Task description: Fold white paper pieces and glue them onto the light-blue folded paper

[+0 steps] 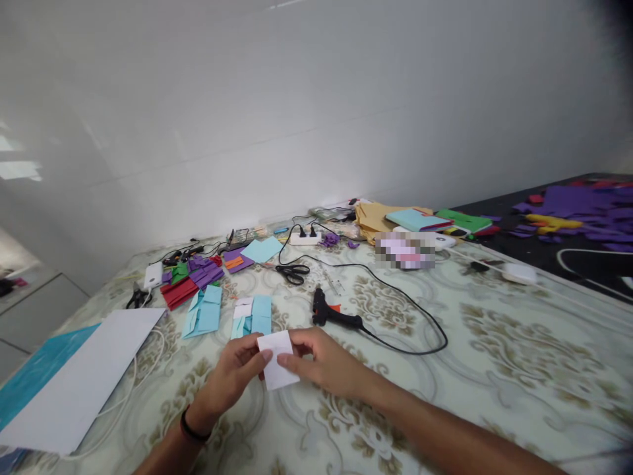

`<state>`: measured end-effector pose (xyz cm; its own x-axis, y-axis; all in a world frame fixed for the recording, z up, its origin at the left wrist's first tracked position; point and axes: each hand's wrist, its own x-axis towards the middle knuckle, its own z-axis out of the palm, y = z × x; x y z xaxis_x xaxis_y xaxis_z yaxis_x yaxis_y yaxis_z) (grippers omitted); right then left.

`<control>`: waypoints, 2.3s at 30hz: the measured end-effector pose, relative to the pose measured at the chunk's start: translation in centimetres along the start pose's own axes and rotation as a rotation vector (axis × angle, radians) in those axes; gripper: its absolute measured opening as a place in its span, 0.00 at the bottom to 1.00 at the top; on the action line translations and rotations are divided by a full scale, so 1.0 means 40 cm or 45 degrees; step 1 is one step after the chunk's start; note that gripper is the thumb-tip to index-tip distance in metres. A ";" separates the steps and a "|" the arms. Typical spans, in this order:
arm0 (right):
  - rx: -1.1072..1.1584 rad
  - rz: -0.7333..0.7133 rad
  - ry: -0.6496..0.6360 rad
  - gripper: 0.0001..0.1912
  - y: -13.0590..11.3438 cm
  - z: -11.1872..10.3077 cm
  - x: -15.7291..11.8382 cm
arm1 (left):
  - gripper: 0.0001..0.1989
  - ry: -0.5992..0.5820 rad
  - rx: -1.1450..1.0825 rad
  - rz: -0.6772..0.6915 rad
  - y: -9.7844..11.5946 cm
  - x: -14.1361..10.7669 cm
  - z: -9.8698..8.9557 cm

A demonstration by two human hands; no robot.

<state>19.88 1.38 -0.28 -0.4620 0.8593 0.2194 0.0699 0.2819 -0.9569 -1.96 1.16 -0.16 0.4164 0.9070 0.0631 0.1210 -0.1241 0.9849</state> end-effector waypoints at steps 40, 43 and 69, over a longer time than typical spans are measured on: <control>-0.302 -0.120 0.043 0.21 -0.056 -0.026 -0.016 | 0.20 -0.108 -0.121 0.067 -0.015 -0.002 0.043; -0.223 -0.085 0.006 0.21 -0.052 -0.019 -0.016 | 0.22 -0.137 -0.127 0.034 -0.019 -0.011 0.039; -0.156 0.128 -0.161 0.21 0.032 -0.029 -0.003 | 0.13 -0.014 0.317 0.052 0.006 -0.010 0.030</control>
<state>21.05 2.12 -1.30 -0.5542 0.8274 0.0911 0.2247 0.2540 -0.9407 -1.01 0.28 -0.15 0.4348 0.8951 0.0987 0.3216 -0.2567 0.9114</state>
